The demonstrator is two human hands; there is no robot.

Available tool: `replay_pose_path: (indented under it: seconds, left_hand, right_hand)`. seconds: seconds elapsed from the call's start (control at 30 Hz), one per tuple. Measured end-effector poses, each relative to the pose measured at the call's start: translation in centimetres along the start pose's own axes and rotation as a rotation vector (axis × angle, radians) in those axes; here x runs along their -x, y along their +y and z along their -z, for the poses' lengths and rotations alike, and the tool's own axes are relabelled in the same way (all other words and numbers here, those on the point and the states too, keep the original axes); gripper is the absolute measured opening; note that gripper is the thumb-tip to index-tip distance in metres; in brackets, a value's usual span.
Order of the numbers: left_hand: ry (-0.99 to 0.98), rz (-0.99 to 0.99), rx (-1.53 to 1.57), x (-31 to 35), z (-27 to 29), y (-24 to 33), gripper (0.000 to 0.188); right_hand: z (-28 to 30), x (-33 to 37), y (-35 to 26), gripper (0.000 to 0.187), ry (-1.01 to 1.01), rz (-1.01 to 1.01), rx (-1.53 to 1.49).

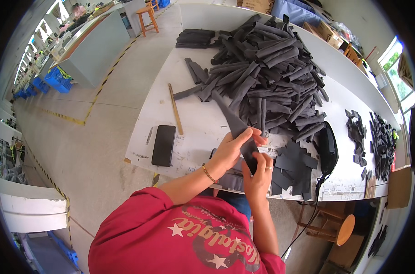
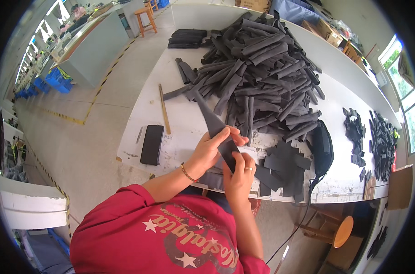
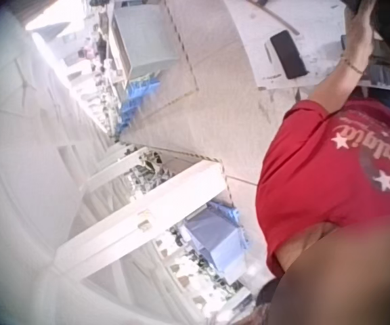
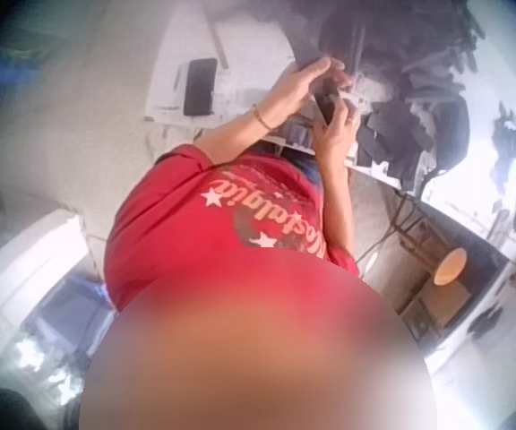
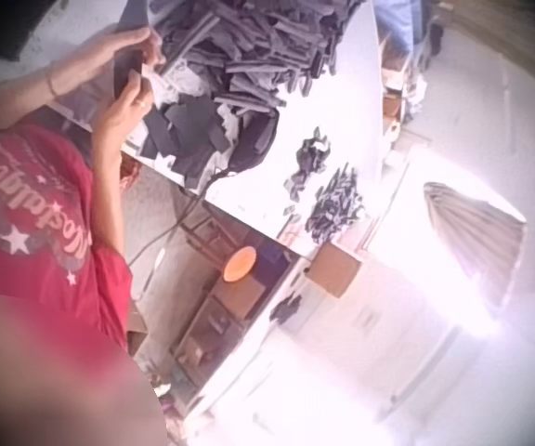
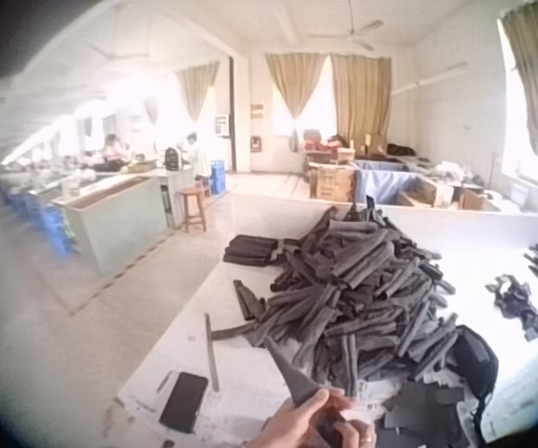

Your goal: The recorder is sorting through and inspecting long black foam or rubber parts on a large work surface.

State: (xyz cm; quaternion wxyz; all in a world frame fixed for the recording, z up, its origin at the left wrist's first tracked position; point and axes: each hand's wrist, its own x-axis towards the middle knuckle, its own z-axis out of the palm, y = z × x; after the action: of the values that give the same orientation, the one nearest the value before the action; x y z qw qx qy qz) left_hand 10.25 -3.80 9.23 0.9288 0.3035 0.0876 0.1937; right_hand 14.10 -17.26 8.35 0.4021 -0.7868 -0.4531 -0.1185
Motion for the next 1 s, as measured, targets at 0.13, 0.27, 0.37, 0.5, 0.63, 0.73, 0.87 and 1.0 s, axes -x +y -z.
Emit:
replay_pose_path:
  seconds: [0.13, 0.27, 0.37, 0.5, 0.63, 0.73, 0.87, 1.0]
  left_hand:
    - [0.006, -0.097, -0.118, 0.5, 0.2, -1.7, 0.030]
    - [0.072, 0.002, -0.026, 1.1, 0.1, -2.6, 0.030]
    - [0.081, -0.125, -0.137, 0.5, 1.2, -0.7, 0.030]
    - [0.051, -0.009, 0.013, 0.9, -0.1, -3.2, 0.030]
    - [0.075, 0.046, 0.006, 1.1, 0.3, -2.7, 0.030]
    - [0.077, 0.069, 0.058, 1.1, 0.6, -2.7, 0.033]
    - [0.155, -0.117, 0.088, -0.2, 0.2, 1.3, 0.037]
    - [0.044, -0.142, 0.047, -0.6, -0.4, 1.1, 0.033]
  right_hand:
    - [0.1, 0.8, 1.0, 0.042, -0.036, 0.011, -0.071]
    - [0.0, -1.1, 0.0, 0.033, -0.057, 0.040, -0.144]
    - [1.1, -0.3, 0.1, 0.027, -0.110, -0.029, -0.136]
    - [0.5, -1.8, 0.5, 0.023, -0.100, 0.040, -0.162]
    - [0.8, -1.4, 0.5, 0.018, -0.103, -0.057, -0.207]
    - [1.1, -1.4, 0.8, 0.017, -0.139, -0.020, -0.210]
    - [2.0, -1.5, 2.2, 0.015, -0.118, 0.033, -0.223]
    - [2.4, -2.2, 1.9, 0.016, -0.050, 0.093, -0.246]
